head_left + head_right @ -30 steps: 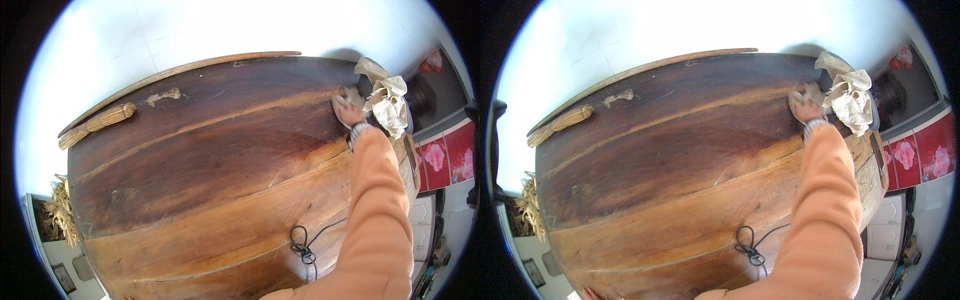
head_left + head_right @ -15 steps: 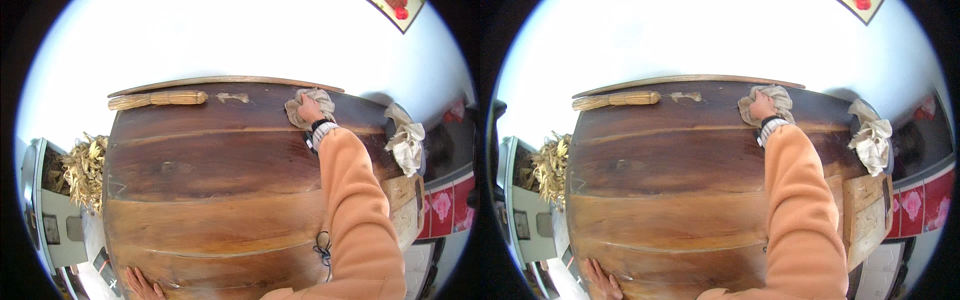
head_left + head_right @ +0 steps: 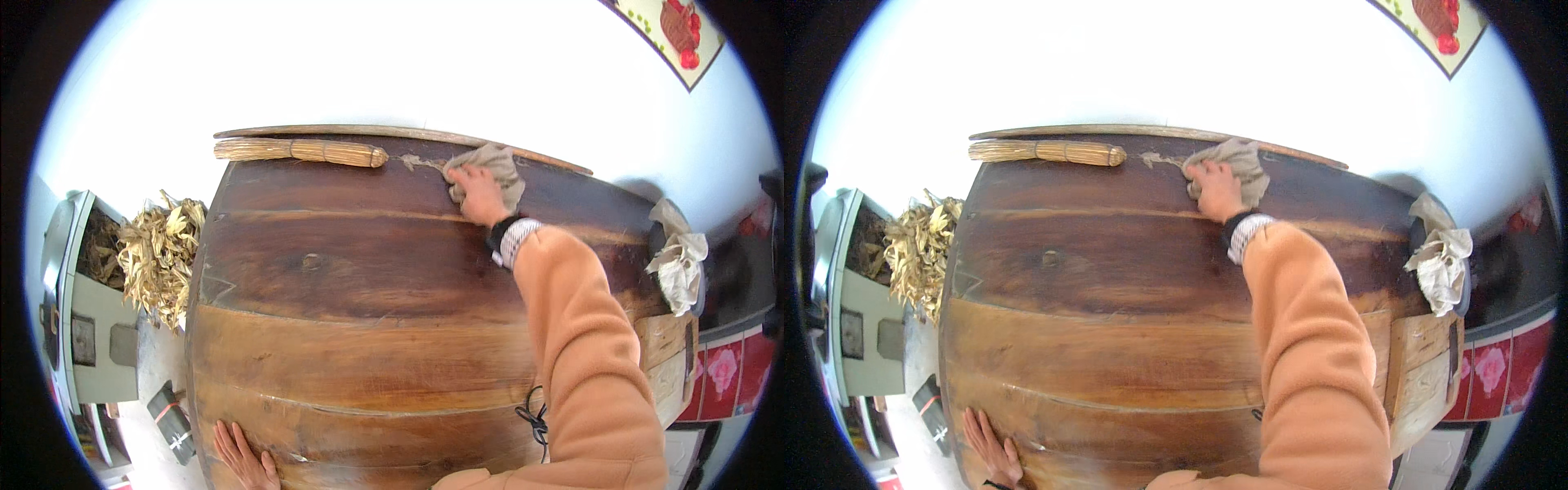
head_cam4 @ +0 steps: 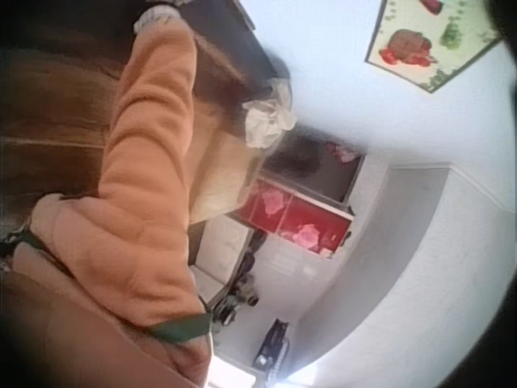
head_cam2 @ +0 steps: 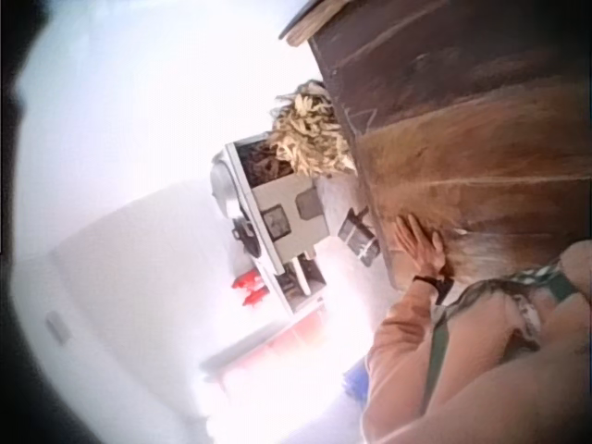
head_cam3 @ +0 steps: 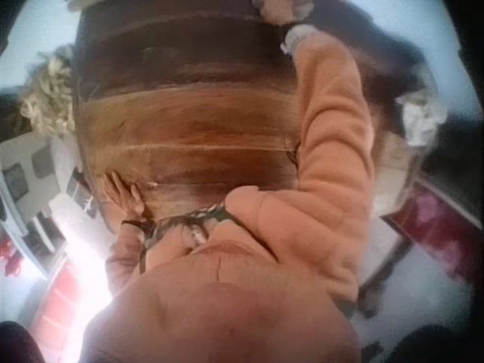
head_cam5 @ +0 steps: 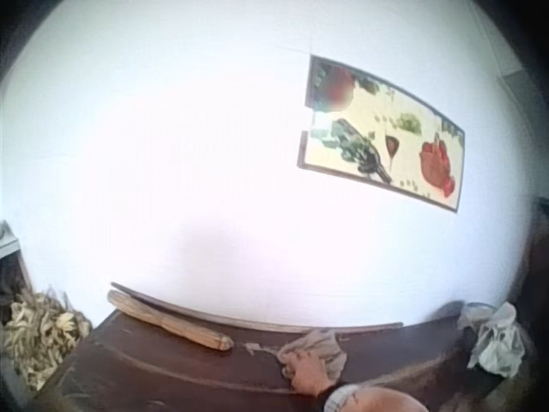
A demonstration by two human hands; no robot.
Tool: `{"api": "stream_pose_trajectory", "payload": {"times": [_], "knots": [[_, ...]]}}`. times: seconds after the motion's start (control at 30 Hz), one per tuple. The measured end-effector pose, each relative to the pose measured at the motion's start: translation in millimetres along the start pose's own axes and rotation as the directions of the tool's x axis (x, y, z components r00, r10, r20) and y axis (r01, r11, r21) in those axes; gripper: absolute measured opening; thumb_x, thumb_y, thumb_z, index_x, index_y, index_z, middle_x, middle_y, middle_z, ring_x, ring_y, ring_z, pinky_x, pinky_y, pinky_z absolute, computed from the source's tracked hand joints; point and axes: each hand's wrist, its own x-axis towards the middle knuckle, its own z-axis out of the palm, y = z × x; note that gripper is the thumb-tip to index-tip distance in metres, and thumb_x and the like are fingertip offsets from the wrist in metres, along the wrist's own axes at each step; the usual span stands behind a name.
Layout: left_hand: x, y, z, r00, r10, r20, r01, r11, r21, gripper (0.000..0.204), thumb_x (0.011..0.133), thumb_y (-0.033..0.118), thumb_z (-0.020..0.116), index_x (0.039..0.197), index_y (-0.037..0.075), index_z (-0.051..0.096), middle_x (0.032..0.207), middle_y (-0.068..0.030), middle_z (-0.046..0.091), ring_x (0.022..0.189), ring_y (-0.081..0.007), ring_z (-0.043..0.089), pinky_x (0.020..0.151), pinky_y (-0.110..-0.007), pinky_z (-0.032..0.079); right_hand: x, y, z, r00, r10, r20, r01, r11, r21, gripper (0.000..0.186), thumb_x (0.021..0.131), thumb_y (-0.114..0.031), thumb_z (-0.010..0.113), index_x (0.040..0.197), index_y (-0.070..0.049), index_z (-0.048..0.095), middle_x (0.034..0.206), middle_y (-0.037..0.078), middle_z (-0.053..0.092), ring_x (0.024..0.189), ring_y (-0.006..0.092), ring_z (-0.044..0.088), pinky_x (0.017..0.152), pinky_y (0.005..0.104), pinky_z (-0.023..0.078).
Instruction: The person wipes a cloth under running water, then uses it to clean a large wok lid, the stove countertop, a wooden table, and an electric hot plate. The person moves thermos flasks and a ladle to access areas and places a bowl of food on the counter.
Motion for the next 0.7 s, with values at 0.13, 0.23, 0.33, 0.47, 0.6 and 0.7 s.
{"api": "stream_pose_trajectory", "payload": {"times": [0.13, 0.23, 0.33, 0.47, 0.6, 0.7], "knots": [[-1.3, 1.7, -2.5, 1.000, -0.019, 0.017, 0.020, 0.999, -0.025, 0.072, 0.094, 0.043, 0.035, 0.147, -0.003, 0.022, 0.154, -0.0275, 0.014, 0.143, -0.0445, 0.011, 0.114, -0.056, 0.007, -61.0, -87.3, 4.5, 0.999, -0.053, -0.011, 0.054, 0.998, 0.017, 0.053, 0.076, -0.007, 0.061, 0.127, -0.016, 0.054, 0.132, 0.016, 0.049, 0.122, 0.0365, 0.043, 0.095, 0.0550, 0.040], [-1.4, 1.1, -6.7, 0.998, -0.033, 0.047, 0.036, 0.998, -0.048, 0.070, 0.093, 0.040, 0.036, 0.147, -0.003, 0.022, 0.155, -0.0268, 0.012, 0.144, -0.0439, 0.008, 0.115, -0.056, 0.004, -100.5, -201.2, 1.8, 0.936, -0.339, -0.100, 0.352, 0.872, 0.340, 0.035, 0.071, -0.010, 0.061, 0.106, -0.010, 0.063, 0.105, 0.016, 0.060, 0.103, 0.0358, 0.054, 0.087, 0.0481, 0.044], [-0.3, 1.2, -10.7, 0.998, -0.034, 0.053, 0.039, 0.995, -0.097, 0.071, 0.090, 0.039, 0.040, 0.145, -0.003, 0.025, 0.154, -0.0275, 0.011, 0.144, -0.0446, 0.007, 0.115, -0.056, 0.003, -160.7, -315.3, -23.9, 0.434, -0.895, 0.101, 0.193, 0.202, 0.960, 0.020, 0.064, -0.003, 0.057, 0.079, -0.005, 0.070, 0.083, 0.016, 0.069, 0.083, 0.0298, 0.065, 0.077, 0.0385, 0.050], [-1.6, 2.1, -11.2, 0.999, -0.034, 0.023, 0.037, 0.992, -0.123, 0.076, 0.082, 0.037, 0.049, 0.143, -0.003, 0.029, 0.153, -0.0288, 0.013, 0.143, -0.0452, 0.009, 0.115, -0.056, 0.003, -142.3, -339.1, -80.1, 0.514, -0.857, 0.040, 0.299, 0.223, 0.928, 0.017, 0.061, 0.002, 0.055, 0.073, -0.003, 0.065, 0.075, 0.012, 0.067, 0.070, 0.0291, 0.063, 0.065, 0.0388, 0.049], [-0.9, 1.6, -8.9, 0.998, -0.053, 0.034, 0.057, 0.991, -0.123, 0.075, 0.082, 0.036, 0.049, 0.142, -0.004, 0.031, 0.152, -0.0301, 0.014, 0.143, -0.0456, 0.010, 0.115, -0.057, 0.004, -59.9, -270.4, -91.6, 0.829, -0.516, -0.214, 0.473, 0.444, 0.761, 0.025, 0.069, 0.007, 0.052, 0.088, -0.004, 0.063, 0.095, 0.013, 0.066, 0.085, 0.0296, 0.063, 0.075, 0.0384, 0.050], [0.0, 0.3, -8.1, 0.998, -0.056, 0.042, 0.061, 0.989, -0.132, 0.074, 0.083, 0.037, 0.049, 0.142, -0.004, 0.031, 0.152, -0.0304, 0.014, 0.142, -0.0464, 0.010, 0.114, -0.058, 0.005, -29.8, -257.7, -39.0, 0.777, -0.626, -0.072, 0.556, 0.628, 0.545, 0.039, 0.074, 0.003, 0.052, 0.111, -0.007, 0.060, 0.120, 0.016, 0.058, 0.110, 0.0330, 0.055, 0.091, 0.0423, 0.045]]}}
